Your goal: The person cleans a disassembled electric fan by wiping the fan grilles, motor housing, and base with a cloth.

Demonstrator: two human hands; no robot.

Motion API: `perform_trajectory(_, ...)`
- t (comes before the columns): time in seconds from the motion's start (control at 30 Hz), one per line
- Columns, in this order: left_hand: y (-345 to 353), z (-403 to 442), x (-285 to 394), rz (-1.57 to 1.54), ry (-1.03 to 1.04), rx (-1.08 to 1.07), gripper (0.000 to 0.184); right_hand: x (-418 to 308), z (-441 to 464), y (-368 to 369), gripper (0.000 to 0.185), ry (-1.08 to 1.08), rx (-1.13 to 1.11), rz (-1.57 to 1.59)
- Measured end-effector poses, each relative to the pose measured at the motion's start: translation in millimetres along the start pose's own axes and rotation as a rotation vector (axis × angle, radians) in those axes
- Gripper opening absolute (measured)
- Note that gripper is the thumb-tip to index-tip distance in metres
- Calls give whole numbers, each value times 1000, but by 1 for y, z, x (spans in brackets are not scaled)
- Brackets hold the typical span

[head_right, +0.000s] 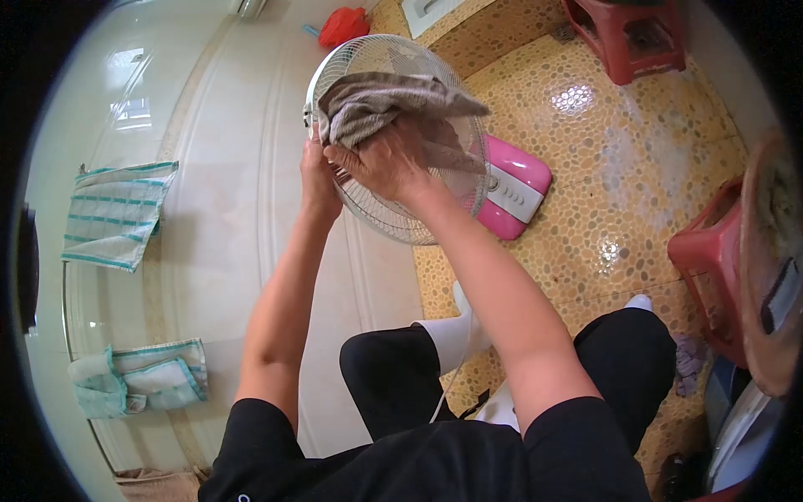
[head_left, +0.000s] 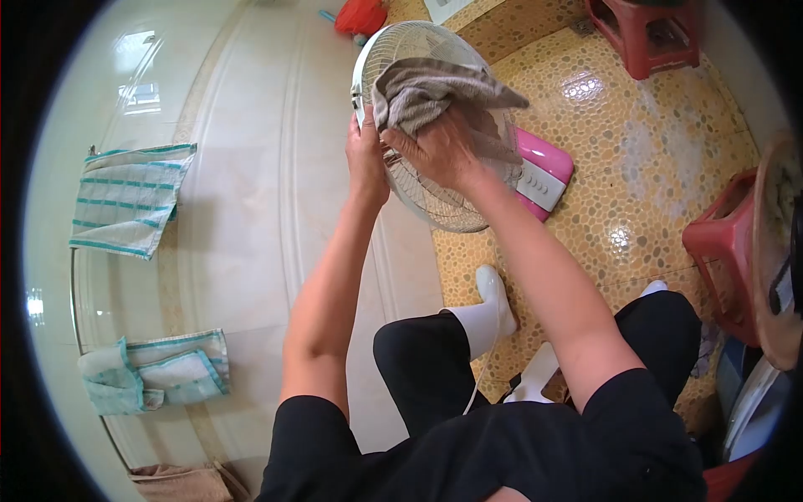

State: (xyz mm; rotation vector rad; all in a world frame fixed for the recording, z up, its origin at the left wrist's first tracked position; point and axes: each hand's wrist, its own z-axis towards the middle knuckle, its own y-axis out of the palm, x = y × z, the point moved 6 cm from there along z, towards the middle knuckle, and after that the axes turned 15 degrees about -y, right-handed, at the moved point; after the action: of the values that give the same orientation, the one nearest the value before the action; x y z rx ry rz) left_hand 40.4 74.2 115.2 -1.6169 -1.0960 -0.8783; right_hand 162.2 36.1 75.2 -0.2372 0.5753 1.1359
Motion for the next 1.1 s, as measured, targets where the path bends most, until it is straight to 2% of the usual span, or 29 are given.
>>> perform_trajectory(0.07,-3,2,-2,47,-11,44,62,24,4,-2,51,30,105,-27)
perform_trajectory(0.1,-4,0,-3,69,-8,59,65,41,5,-2,59,127,32,32)
perform_trajectory(0.2,-7,4,-7,79,13,73,73,57,7,-10,67,155,69,-84)
perform_trajectory(0.23,-8,7,-8,80,19,73,73,64,5,-10,71,243,111,-109)
perform_trajectory(0.33,0,-3,-9,111,11,130,74,116,-33,-6,72,782,-17,117)
perform_trajectory(0.37,2,-8,-9,129,7,158,75,114,-35,-8,69,709,24,177)
perform_trajectory(0.5,-2,-11,-10,90,17,143,72,74,-24,4,62,364,241,-2)
perform_trajectory(0.6,-5,-7,-12,52,75,115,65,32,-5,19,59,377,-9,271)
perform_trajectory(0.7,-3,-11,-13,72,202,91,53,-26,20,13,47,-40,81,-23)
perform_trajectory(0.8,-12,-4,-20,-41,180,-5,54,-16,17,8,47,-9,33,-34)
perform_trajectory(0.83,-12,-1,-23,-17,145,45,59,10,6,17,49,137,-110,-11)
perform_trajectory(0.9,-4,-14,-15,50,75,92,65,64,-14,9,59,273,-114,-126)
perform_trajectory(0.97,-2,-14,-14,95,42,93,75,83,-27,-20,71,596,-196,-180)
perform_trajectory(1.07,-1,-15,-16,143,55,143,78,99,-38,-24,69,806,-179,-86)
perform_trajectory(1.1,-1,-15,-17,139,54,147,77,97,-35,-22,67,753,-152,-92)
